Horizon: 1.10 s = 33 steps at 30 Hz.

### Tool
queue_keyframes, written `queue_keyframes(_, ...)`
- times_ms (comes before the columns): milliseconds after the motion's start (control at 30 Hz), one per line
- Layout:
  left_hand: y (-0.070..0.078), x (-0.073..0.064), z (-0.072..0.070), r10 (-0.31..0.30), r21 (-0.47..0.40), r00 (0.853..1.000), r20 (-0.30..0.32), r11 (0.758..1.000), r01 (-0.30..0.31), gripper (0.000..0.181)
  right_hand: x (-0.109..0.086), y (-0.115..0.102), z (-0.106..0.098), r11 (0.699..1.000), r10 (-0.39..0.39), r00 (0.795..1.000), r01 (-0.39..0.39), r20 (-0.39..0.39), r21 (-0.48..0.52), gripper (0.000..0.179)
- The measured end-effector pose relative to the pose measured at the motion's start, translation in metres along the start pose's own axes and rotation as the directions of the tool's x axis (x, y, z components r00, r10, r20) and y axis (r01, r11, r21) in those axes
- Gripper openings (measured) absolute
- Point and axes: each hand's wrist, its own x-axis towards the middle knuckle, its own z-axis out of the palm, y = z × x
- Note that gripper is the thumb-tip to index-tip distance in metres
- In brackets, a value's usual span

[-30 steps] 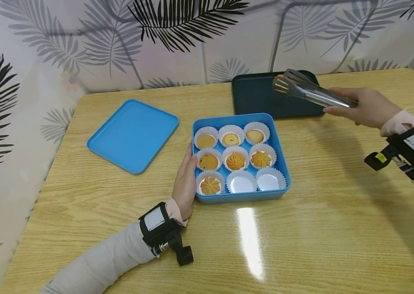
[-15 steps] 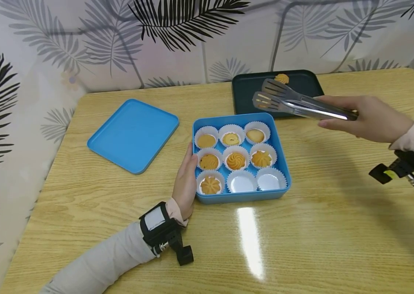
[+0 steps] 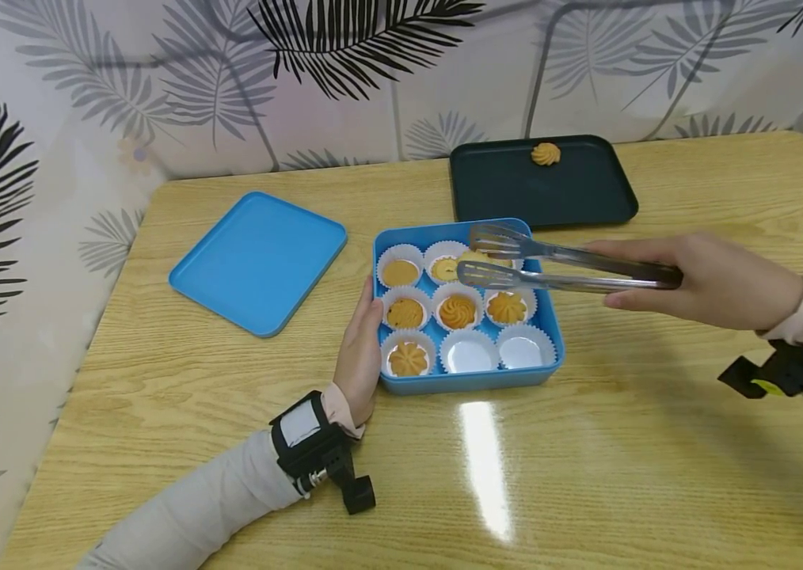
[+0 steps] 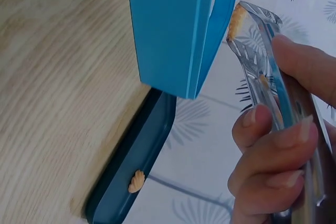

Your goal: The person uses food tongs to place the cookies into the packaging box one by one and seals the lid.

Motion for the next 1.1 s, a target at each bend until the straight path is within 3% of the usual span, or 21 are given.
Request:
queue_keyframes(300,-0.001,0.001,0.000,0.002,0.006,1.000,-0.001,1.000,-0.002,0.054,-0.010,-0.009,0.007,0.991,-0.096,0.994,0.100,0.047,-0.094,0.059)
queue_keyframes(1100,-0.001,0.001,0.000,0.006,0.009,1.000,-0.009,1.000,-0.006,0.054,-0.012,-0.026,0.017,0.960,-0.122,0.981,0.155,0.150,-0.233,0.057)
